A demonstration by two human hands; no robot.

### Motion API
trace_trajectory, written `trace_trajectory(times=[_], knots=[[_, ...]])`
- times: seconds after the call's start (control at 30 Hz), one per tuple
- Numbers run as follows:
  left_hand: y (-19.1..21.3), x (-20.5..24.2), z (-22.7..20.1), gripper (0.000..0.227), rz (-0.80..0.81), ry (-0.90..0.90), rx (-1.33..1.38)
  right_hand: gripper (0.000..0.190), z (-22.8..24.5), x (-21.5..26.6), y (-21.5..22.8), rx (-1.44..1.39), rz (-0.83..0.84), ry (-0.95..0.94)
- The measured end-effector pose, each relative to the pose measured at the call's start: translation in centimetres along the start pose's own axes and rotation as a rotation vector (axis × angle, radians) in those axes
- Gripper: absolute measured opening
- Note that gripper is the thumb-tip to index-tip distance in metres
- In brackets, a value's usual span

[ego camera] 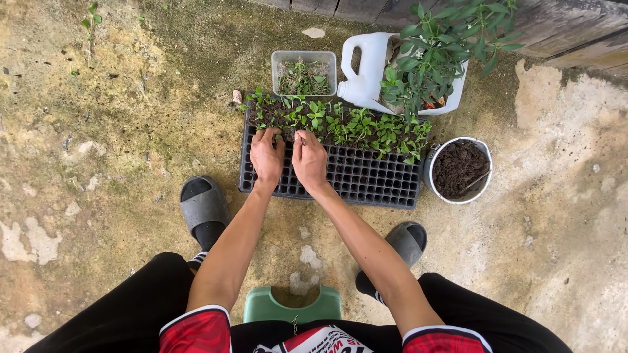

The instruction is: Transplanting small seedlings into a seedling tray using a spoon and soil.

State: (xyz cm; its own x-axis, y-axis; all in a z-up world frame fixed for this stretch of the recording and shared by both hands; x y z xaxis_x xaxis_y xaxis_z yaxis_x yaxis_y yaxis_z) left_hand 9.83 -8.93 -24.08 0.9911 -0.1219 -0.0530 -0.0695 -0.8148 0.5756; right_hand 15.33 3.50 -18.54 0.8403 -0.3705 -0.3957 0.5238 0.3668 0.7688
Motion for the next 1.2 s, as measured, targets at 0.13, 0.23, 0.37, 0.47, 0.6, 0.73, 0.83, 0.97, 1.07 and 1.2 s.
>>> trace_trajectory(times=[0.13, 0.23, 0.37, 0.47, 0.6, 0.73, 0.83, 0.97, 1.07, 1.2], knots=[[-0.7, 0.0, 1.0, 0.017, 0.0, 0.025, -0.012, 0.011, 0.0, 0.2, -0.7, 0.019, 0.01, 0.012], [-0.9, -0.1, 1.4, 0.018, -0.012, 0.014, -0.019, 0.009, -0.5, 0.6, -1.6, 0.134, 0.026, 0.046], [-0.6, 0.2, 0.6, 0.028, -0.042, -0.033, 0.017, 0.007, 0.0, 0.5, -2.2, 0.247, 0.102, 0.149], [-0.1, 0.3, -0.2, 0.038, -0.05, -0.057, 0.075, 0.005, 1.0, -0.1, -1.7, 0.291, 0.145, 0.223], [0.4, 0.4, -0.7, 0.04, -0.024, -0.045, 0.148, 0.006, 0.9, -0.6, -1.7, 0.304, 0.184, 0.249], [0.0, 0.1, 0.1, 0.038, -0.017, 0.005, 0.186, 0.009, 0.1, -0.5, -1.5, 0.237, 0.184, 0.201], [-0.5, 0.2, 1.3, 0.039, -0.044, 0.06, 0.262, 0.011, -0.7, 0.2, -0.9, 0.194, 0.149, 0.173], [0.0, 0.6, 1.0, 0.041, -0.083, 0.051, 0.341, 0.011, -0.9, 0.0, 0.8, 0.101, 0.054, 0.102], [0.2, 0.6, 1.2, 0.04, -0.082, 0.062, 0.375, 0.011, -0.2, -0.2, 1.2, 0.045, 0.033, 0.089], [0.1, 0.6, 1.1, 0.041, -0.055, 0.062, 0.394, 0.009, 0.1, -0.1, 0.4, 0.029, 0.006, 0.079]])
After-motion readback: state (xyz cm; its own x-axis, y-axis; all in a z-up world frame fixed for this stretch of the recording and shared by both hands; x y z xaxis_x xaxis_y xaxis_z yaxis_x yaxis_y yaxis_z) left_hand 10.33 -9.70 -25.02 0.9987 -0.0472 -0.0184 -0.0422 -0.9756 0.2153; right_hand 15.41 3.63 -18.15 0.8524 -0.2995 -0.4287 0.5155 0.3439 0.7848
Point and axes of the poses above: each hand's wrist, its own x-axis away from the middle knuckle, its own y-axis out of the back of the hand, z = x × y, the point moved 4 cm from there along -x, towards the middle knuckle, and after that the axes turned 14 degrees about x, right-handed, at the moved point
